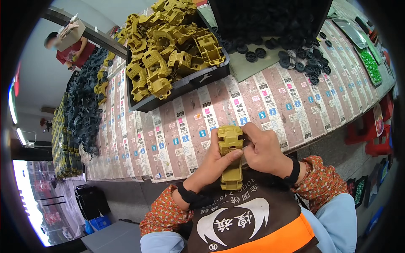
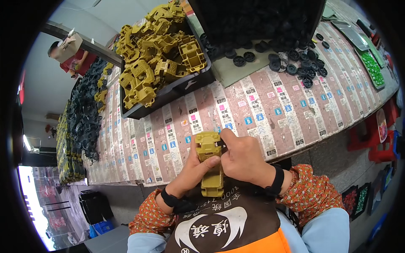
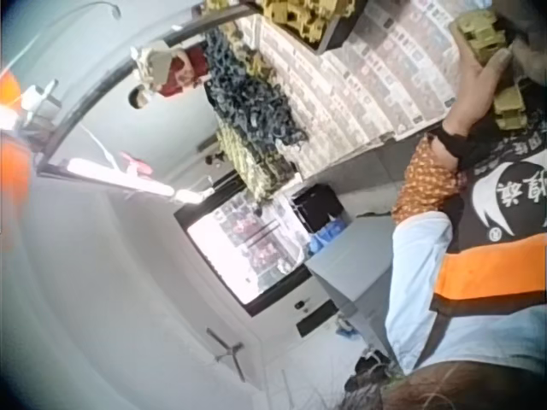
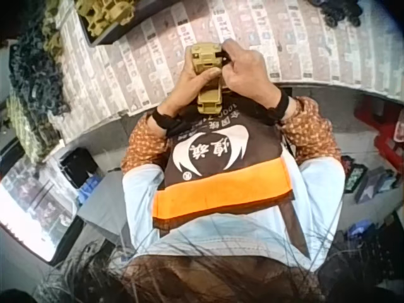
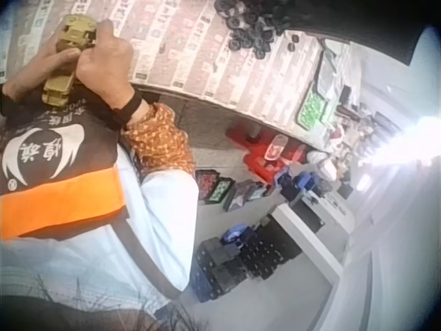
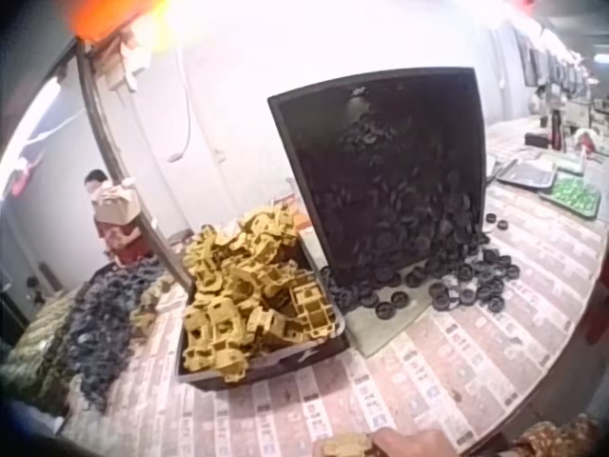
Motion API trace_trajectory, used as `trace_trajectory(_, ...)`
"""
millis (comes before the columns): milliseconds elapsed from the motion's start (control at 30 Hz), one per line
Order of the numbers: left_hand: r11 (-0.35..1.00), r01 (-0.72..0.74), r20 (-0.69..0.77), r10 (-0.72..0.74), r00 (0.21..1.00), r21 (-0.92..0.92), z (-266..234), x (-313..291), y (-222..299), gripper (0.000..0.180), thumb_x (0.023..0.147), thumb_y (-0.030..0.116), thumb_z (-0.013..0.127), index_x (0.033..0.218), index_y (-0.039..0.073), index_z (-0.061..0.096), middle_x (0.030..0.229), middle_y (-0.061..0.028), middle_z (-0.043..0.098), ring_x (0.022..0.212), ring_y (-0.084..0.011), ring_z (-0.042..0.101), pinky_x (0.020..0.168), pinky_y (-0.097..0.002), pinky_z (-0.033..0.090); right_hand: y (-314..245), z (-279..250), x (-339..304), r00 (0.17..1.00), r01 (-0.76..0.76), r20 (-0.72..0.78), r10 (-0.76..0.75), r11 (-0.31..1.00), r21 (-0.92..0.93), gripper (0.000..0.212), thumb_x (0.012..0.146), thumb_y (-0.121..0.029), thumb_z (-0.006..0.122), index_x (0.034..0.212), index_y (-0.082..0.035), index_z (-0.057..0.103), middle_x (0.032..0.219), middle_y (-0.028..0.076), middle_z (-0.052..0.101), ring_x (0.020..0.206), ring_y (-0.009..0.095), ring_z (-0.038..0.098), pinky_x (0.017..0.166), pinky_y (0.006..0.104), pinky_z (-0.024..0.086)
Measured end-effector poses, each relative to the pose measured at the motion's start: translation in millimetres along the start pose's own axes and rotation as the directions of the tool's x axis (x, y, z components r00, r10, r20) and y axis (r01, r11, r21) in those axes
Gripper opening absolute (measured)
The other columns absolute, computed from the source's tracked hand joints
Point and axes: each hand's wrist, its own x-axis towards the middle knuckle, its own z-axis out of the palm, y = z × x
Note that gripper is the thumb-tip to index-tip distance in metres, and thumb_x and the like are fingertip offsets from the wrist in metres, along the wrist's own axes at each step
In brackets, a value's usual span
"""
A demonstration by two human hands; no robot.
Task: The person repeatedly picks up yellow plastic housings and black circular components from a table. They insert the black components into the yellow housings by hand and then place the assembled units into a black bin. The process is repetitive and involves handling multiple identical units.
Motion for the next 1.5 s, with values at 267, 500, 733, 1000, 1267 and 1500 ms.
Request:
trace_trajectory(267,0.999,0.024,-0.143,-0.03,0.989,-0.041,-8,3,22,0.058,0.099,0.02,0.073,0.142,0.01,0.036,0.126,-0.0054,0.057,0.114,-0.0138,0.058,0.098,-0.0325,0.051,40,-24,100,0.955,-0.133,0.277,0.107,0.988,0.079,0.025,0.08,-0.003,0.057,0.101,-0.003,0.07,0.075,0.018,0.07,0.07,0.039,0.07,0.068,0.0463,0.057)
trace_trajectory(500,0.907,-0.062,-0.308,-0.077,0.948,-0.418,-21,-2,39,0.042,0.099,0.022,0.071,0.134,0.008,0.052,0.117,-0.0036,0.064,0.101,-0.0155,0.067,0.086,-0.0342,0.059,133,-66,202,0.976,0.023,-0.138,-0.171,0.704,-0.709,0.025,0.083,-0.008,0.068,0.109,-0.006,0.07,0.115,0.02,0.06,0.112,0.041,0.06,0.091,0.0524,0.054)
trace_trajectory(733,0.852,-0.311,-0.463,0.092,0.881,-0.422,-27,2,42,0.038,0.102,0.026,0.069,0.132,0.009,0.053,0.113,-0.0045,0.065,0.097,-0.0144,0.067,0.082,-0.0314,0.06,106,-58,171,0.986,0.15,0.003,-0.169,0.867,-0.475,0.024,0.084,-0.003,0.063,0.106,-0.003,0.053,0.096,0.021,0.065,0.095,0.045,0.064,0.079,0.0534,0.05)
trace_trajectory(1000,0.832,-0.452,-0.537,0.233,0.811,-0.321,-16,15,39,0.034,0.102,0.024,0.069,0.128,0.008,0.052,0.109,-0.0043,0.064,0.095,-0.0139,0.067,0.081,-0.0311,0.06,-14,-4,45,0.975,-0.125,0.208,0.073,0.961,0.248,0.028,0.092,-0.008,0.067,0.119,-0.003,0.064,0.089,0.02,0.072,0.076,0.035,0.073,0.068,0.0387,0.056)
trace_trajectory(1267,0.836,-0.517,-0.623,0.308,0.719,-0.183,-9,14,31,0.033,0.103,0.022,0.068,0.129,0.009,0.053,0.107,-0.0032,0.064,0.091,-0.0134,0.068,0.078,-0.0296,0.06,-28,11,20,0.989,-0.118,0.122,0.086,0.952,0.281,0.029,0.093,-0.006,0.065,0.121,0.001,0.064,0.088,0.022,0.071,0.076,0.037,0.073,0.067,0.0392,0.056)
trace_trajectory(1500,0.827,-0.514,-0.603,0.293,0.742,-0.23,-1,11,32,0.038,0.1,0.017,0.072,0.13,0.008,0.051,0.114,-0.0035,0.062,0.098,-0.0132,0.065,0.081,-0.0304,0.06,-18,16,15,0.987,-0.138,0.122,0.104,0.939,0.316,0.033,0.093,-0.004,0.063,0.126,0.003,0.064,0.092,0.023,0.073,0.079,0.034,0.075,0.069,0.0374,0.057)
